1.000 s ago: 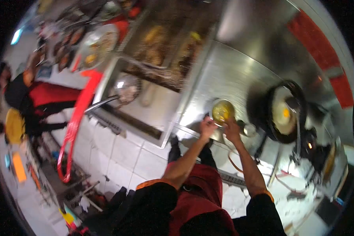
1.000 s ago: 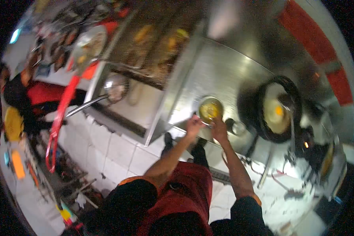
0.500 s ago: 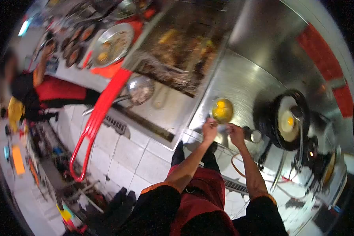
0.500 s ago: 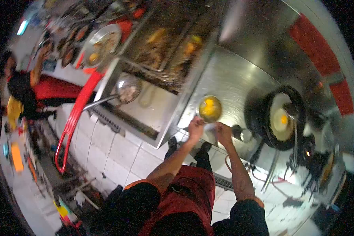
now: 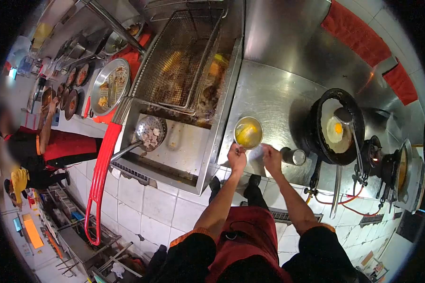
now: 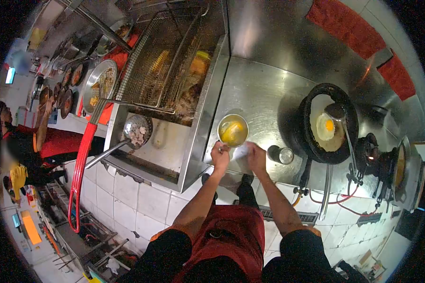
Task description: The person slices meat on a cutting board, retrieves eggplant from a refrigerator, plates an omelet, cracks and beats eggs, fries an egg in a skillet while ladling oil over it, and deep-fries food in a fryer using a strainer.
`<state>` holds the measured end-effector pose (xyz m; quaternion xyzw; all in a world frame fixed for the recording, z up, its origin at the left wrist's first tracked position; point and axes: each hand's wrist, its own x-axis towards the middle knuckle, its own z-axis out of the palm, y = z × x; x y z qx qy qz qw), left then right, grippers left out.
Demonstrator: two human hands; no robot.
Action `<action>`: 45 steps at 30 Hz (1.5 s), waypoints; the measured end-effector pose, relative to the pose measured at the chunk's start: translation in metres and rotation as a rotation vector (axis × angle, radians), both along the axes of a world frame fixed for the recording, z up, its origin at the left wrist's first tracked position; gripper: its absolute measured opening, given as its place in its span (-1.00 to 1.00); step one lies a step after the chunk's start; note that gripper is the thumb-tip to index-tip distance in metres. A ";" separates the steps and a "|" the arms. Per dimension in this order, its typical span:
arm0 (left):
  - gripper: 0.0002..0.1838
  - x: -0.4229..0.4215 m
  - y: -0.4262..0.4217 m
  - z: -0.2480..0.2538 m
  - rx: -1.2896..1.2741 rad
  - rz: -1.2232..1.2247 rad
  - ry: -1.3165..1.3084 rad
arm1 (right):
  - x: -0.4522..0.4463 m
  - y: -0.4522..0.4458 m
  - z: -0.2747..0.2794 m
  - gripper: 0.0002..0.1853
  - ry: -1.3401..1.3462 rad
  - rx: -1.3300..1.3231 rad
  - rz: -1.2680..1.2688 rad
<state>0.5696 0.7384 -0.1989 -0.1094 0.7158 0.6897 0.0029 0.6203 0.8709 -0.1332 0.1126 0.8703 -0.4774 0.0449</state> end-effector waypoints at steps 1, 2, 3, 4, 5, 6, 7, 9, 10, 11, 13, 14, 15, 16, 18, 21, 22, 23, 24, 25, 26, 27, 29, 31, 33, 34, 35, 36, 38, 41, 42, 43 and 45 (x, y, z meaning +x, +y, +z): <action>-0.80 -0.003 0.000 0.006 0.016 0.002 -0.006 | 0.000 -0.004 -0.002 -0.73 0.046 0.007 -0.029; -0.80 -0.001 -0.003 0.004 0.028 -0.001 -0.017 | 0.003 -0.009 -0.005 -0.74 0.085 0.011 -0.063; -0.81 -0.003 -0.003 -0.005 0.058 0.020 -0.025 | 0.002 -0.004 -0.024 -0.76 0.331 0.025 -0.164; -0.81 -0.009 -0.001 0.002 0.054 0.018 -0.012 | -0.003 -0.002 -0.023 -0.76 0.264 -0.001 -0.125; -0.81 -0.009 -0.006 0.013 0.037 0.005 -0.006 | -0.001 -0.007 -0.019 -0.77 0.189 -0.038 -0.098; -0.81 -0.009 -0.005 0.023 0.034 -0.011 -0.002 | 0.001 -0.005 -0.015 -0.77 0.114 -0.062 -0.071; -0.80 -0.010 -0.006 0.015 0.011 -0.005 -0.001 | -0.006 -0.009 -0.005 -0.76 0.160 0.006 -0.332; -0.80 -0.010 -0.019 -0.023 -0.019 -0.038 0.016 | -0.003 -0.015 -0.004 -0.75 0.222 0.018 -0.231; -0.80 -0.015 -0.014 -0.034 -0.017 -0.052 0.032 | -0.003 -0.007 -0.003 -0.75 0.261 0.040 -0.176; -0.80 -0.013 -0.011 -0.001 0.062 -0.073 -0.007 | -0.003 -0.008 -0.012 -0.73 0.192 0.093 -0.200; -0.81 -0.010 -0.010 0.010 0.095 -0.059 -0.021 | 0.001 -0.013 -0.016 -0.72 0.262 0.081 -0.281; -0.82 -0.014 -0.008 0.017 0.115 -0.040 -0.019 | -0.004 -0.012 -0.011 -0.71 0.307 0.076 -0.309; -0.85 -0.014 -0.016 0.024 -0.224 -0.202 -0.037 | 0.002 -0.007 -0.003 -0.71 0.061 0.152 -0.041; -0.86 -0.010 -0.021 0.016 -0.155 -0.177 -0.032 | 0.006 -0.012 -0.005 -0.70 0.058 0.124 -0.102; -0.88 -0.013 -0.014 -0.011 0.003 -0.103 -0.007 | 0.003 -0.011 -0.013 -0.67 0.070 0.086 -0.200; -0.90 -0.013 -0.010 0.013 -0.181 -0.131 -0.021 | 0.014 -0.013 -0.034 -0.56 0.288 0.190 -0.064; -0.91 -0.013 -0.017 0.018 -0.272 -0.151 -0.032 | 0.017 -0.019 -0.040 -0.55 0.279 0.251 -0.086; -0.92 -0.014 -0.016 0.016 -0.239 -0.168 -0.016 | 0.014 -0.019 -0.005 -0.56 0.118 0.095 -0.069; -0.92 -0.013 -0.015 0.014 -0.207 -0.179 -0.006 | 0.013 -0.018 0.003 -0.55 0.093 0.080 -0.063; -0.92 -0.010 -0.020 0.011 -0.186 -0.195 0.002 | 0.013 -0.022 0.006 -0.54 0.066 0.054 -0.061; -0.93 -0.008 -0.023 0.003 -0.167 -0.168 0.028 | 0.015 -0.025 0.006 -0.53 0.038 0.029 -0.061; -0.93 -0.011 -0.017 -0.006 -0.137 -0.134 0.062 | 0.015 -0.024 -0.023 -0.49 0.262 0.077 -0.235; -0.94 -0.006 -0.019 0.005 -0.014 -0.130 0.073 | 0.023 -0.034 -0.066 -0.56 0.357 -0.047 -0.191; -0.97 -0.009 -0.012 0.012 -0.060 -0.145 -0.015 | 0.021 -0.026 -0.063 -0.59 0.368 -0.056 -0.133; -0.86 -0.010 -0.014 0.034 -0.109 -0.112 -0.047 | 0.018 -0.027 -0.012 -0.60 0.273 0.009 -0.087; -0.86 -0.017 -0.008 0.031 -0.082 -0.102 -0.016 | 0.011 -0.018 -0.005 -0.61 0.220 -0.008 -0.068; -0.86 -0.015 -0.012 0.027 -0.075 -0.101 0.001 | 0.013 -0.020 -0.001 -0.62 0.154 -0.044 -0.059; -0.86 -0.013 -0.017 0.024 -0.065 -0.106 0.023 | 0.015 -0.024 0.001 -0.63 0.091 -0.077 -0.056; -0.83 -0.018 -0.013 0.031 -0.028 -0.087 -0.018 | 0.009 -0.020 -0.004 -0.65 0.187 0.022 -0.152; -0.82 -0.017 -0.020 0.027 -0.064 -0.114 -0.042 | 0.008 -0.028 -0.007 -0.70 0.196 -0.027 -0.364; -0.82 -0.011 -0.031 0.025 -0.085 -0.119 -0.037 | 0.015 -0.037 -0.015 -0.69 0.330 -0.012 -0.323; -0.83 -0.012 -0.033 0.026 -0.094 -0.127 -0.021 | 0.011 -0.041 -0.016 -0.65 0.474 0.015 -0.282; -0.81 -0.017 -0.027 0.024 -0.318 -0.134 0.144 | 0.018 -0.036 -0.016 -0.53 0.148 -0.158 -0.313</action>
